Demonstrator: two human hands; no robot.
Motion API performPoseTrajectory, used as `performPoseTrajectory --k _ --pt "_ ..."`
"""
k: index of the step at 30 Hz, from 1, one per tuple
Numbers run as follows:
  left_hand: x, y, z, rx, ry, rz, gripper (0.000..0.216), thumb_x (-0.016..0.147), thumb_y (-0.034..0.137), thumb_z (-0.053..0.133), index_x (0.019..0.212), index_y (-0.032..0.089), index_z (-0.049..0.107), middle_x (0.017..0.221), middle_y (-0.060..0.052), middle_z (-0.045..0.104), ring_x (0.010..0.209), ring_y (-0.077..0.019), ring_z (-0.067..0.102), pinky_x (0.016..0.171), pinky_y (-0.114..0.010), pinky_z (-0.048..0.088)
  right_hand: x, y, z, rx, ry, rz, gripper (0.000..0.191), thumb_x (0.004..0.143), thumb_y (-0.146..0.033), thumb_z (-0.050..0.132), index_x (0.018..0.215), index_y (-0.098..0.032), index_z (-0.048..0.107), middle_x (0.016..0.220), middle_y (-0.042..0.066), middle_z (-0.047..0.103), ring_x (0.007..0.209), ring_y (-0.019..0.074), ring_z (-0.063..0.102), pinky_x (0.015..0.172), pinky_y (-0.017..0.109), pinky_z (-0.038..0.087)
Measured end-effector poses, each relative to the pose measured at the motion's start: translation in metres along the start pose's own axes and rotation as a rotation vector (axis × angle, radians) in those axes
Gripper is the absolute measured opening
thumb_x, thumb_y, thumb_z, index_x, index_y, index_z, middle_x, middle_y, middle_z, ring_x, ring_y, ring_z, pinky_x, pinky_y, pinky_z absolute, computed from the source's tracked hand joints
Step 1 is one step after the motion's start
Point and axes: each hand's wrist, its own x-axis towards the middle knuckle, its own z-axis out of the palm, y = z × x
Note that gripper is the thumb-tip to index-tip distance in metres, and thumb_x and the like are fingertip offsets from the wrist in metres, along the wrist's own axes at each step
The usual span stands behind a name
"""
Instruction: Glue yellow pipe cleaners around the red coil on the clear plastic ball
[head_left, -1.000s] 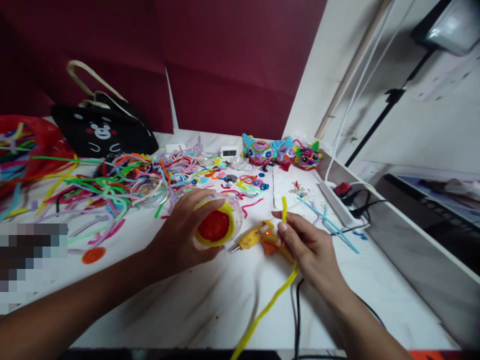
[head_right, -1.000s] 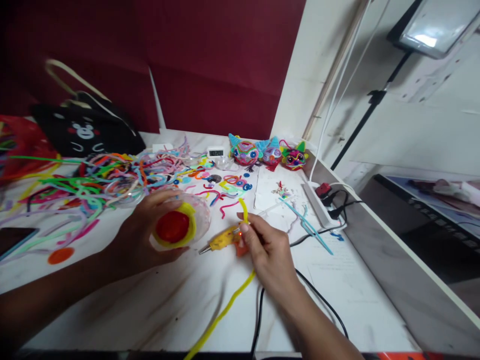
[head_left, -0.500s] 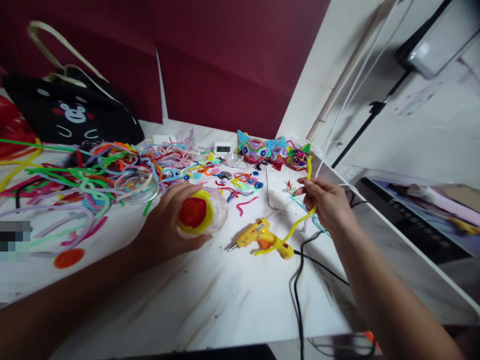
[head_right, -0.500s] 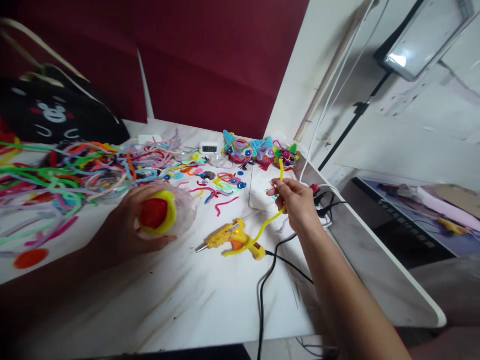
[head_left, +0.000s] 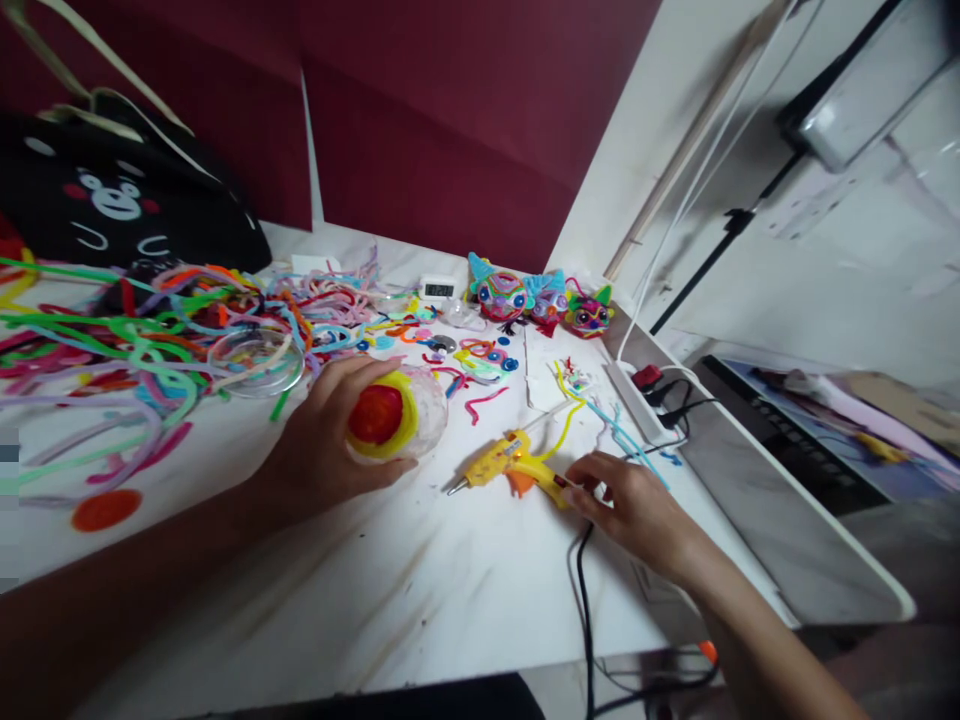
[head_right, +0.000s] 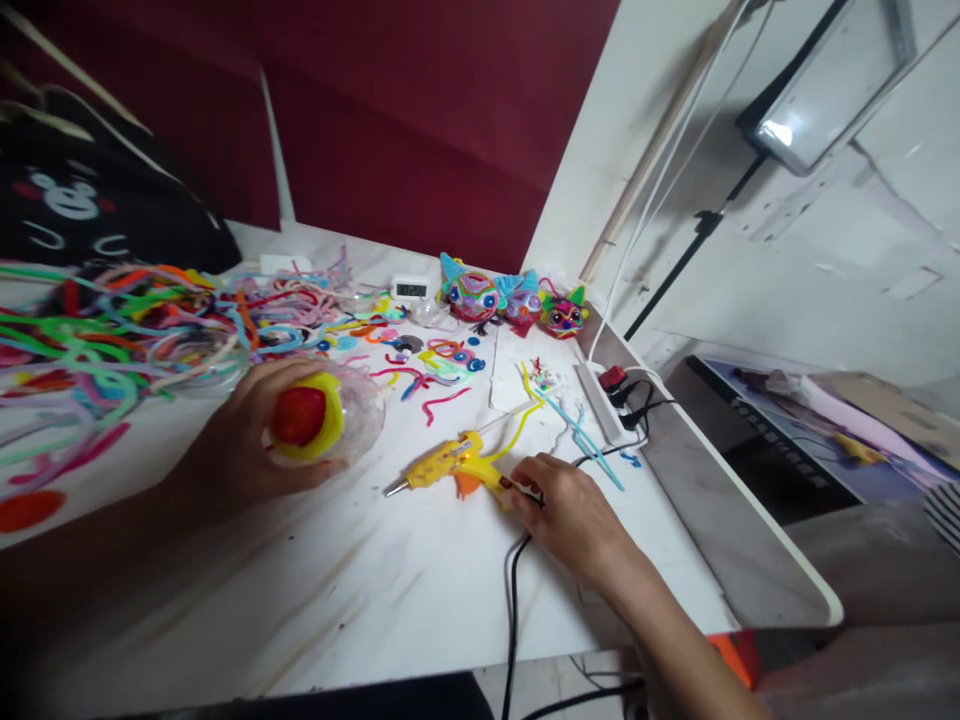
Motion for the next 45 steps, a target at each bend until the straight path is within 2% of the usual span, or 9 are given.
performPoseTrajectory --k 4,8,17,20,23,28,36,42,45 --pt "-0.004 0.001 0.008 -0.016 0.044 0.004 0.087 0.090 0.062 0.080 0.167 0.028 0.056 0.160 -0.012 0.065 0.149 -0.0437 0.064 0.129 -0.060 0.057 0.008 -0.004 0.014 -0.022 -0.100 0.016 0.020 0.093 -0.036 0.077 0.107 -0.022 0.083 0.103 0.011 0.082 0.087 0.0270 0.074 0.080 0.037 0.052" --pt "-0.006 0.000 0.012 0.010 0.080 0.038 0.088 0.085 0.052 0.085 0.164 0.027 0.058 0.155 -0.011 0.068 0.144 -0.0401 0.068 0.125 -0.055 0.061 0.022 -0.011 0.020 0.017 -0.171 0.034 0.008 0.089 -0.026 0.079 0.095 -0.021 0.078 0.094 0.007 0.074 0.076 0.0215 0.061 0.074 0.035 0.044" --pt "-0.009 0.007 0.013 0.002 0.061 0.027 0.102 0.071 0.027 0.100 0.164 0.032 0.056 0.154 -0.013 0.066 0.140 -0.0387 0.070 0.121 -0.051 0.063 0.027 -0.025 0.015 0.395 -0.373 0.108 0.053 0.090 -0.073 0.075 0.102 -0.021 0.070 0.085 0.004 0.071 0.068 0.0191 0.061 0.061 0.032 0.050" --pt "-0.009 0.008 0.014 0.023 0.078 0.026 0.110 0.066 0.023 0.104 0.164 0.034 0.055 0.154 -0.013 0.065 0.141 -0.0398 0.070 0.122 -0.051 0.063 0.023 -0.029 0.007 0.523 -0.299 0.102 0.067 0.086 -0.084 0.085 0.104 -0.020 0.074 0.085 0.001 0.067 0.067 0.0157 0.054 0.060 0.029 0.044" --pt "-0.009 0.007 0.015 0.044 0.112 0.032 0.118 0.058 0.019 0.108 0.163 0.035 0.056 0.153 -0.012 0.065 0.140 -0.0414 0.070 0.122 -0.053 0.063 0.020 -0.031 0.000 0.616 -0.216 0.083 0.073 0.088 -0.091 0.083 0.094 -0.019 0.077 0.077 0.000 0.061 0.066 0.0145 0.049 0.060 0.028 0.039" --pt "-0.011 0.007 0.010 0.061 0.002 0.020 0.109 0.070 0.024 0.107 0.164 0.034 0.053 0.160 -0.015 0.059 0.149 -0.0428 0.065 0.129 -0.058 0.057 0.019 -0.041 0.002 0.750 -0.094 0.048 0.064 0.092 -0.083 0.087 0.086 -0.020 0.081 0.073 0.002 0.064 0.065 0.0144 0.051 0.059 0.027 0.038" --pt "-0.010 0.015 0.007 0.054 0.035 0.072 0.104 0.074 0.023 0.105 0.163 0.033 0.054 0.160 -0.014 0.059 0.149 -0.0411 0.064 0.131 -0.055 0.055 0.026 -0.055 0.012 0.973 0.067 0.112 0.053 0.078 -0.069 0.107 0.095 -0.023 0.085 0.081 0.001 0.073 0.067 0.0128 0.061 0.061 0.022 0.050" --pt "-0.011 0.023 0.006 0.041 0.058 0.070 0.101 0.075 0.025 0.103 0.163 0.034 0.056 0.160 -0.013 0.062 0.149 -0.0417 0.064 0.132 -0.056 0.055 0.023 -0.045 0.026 0.859 0.218 0.050 0.047 0.085 -0.060 0.105 0.107 -0.027 0.080 0.092 0.004 0.081 0.066 0.0171 0.067 0.054 0.026 0.055" --pt "-0.012 0.027 0.006 0.026 0.068 0.076 0.102 0.074 0.025 0.103 0.164 0.033 0.056 0.160 -0.014 0.062 0.148 -0.0413 0.064 0.132 -0.056 0.055 0.015 -0.048 0.036 0.698 0.312 0.023 0.041 0.093 -0.058 0.098 0.108 -0.026 0.078 0.094 0.008 0.083 0.071 0.0224 0.073 0.060 0.033 0.063"
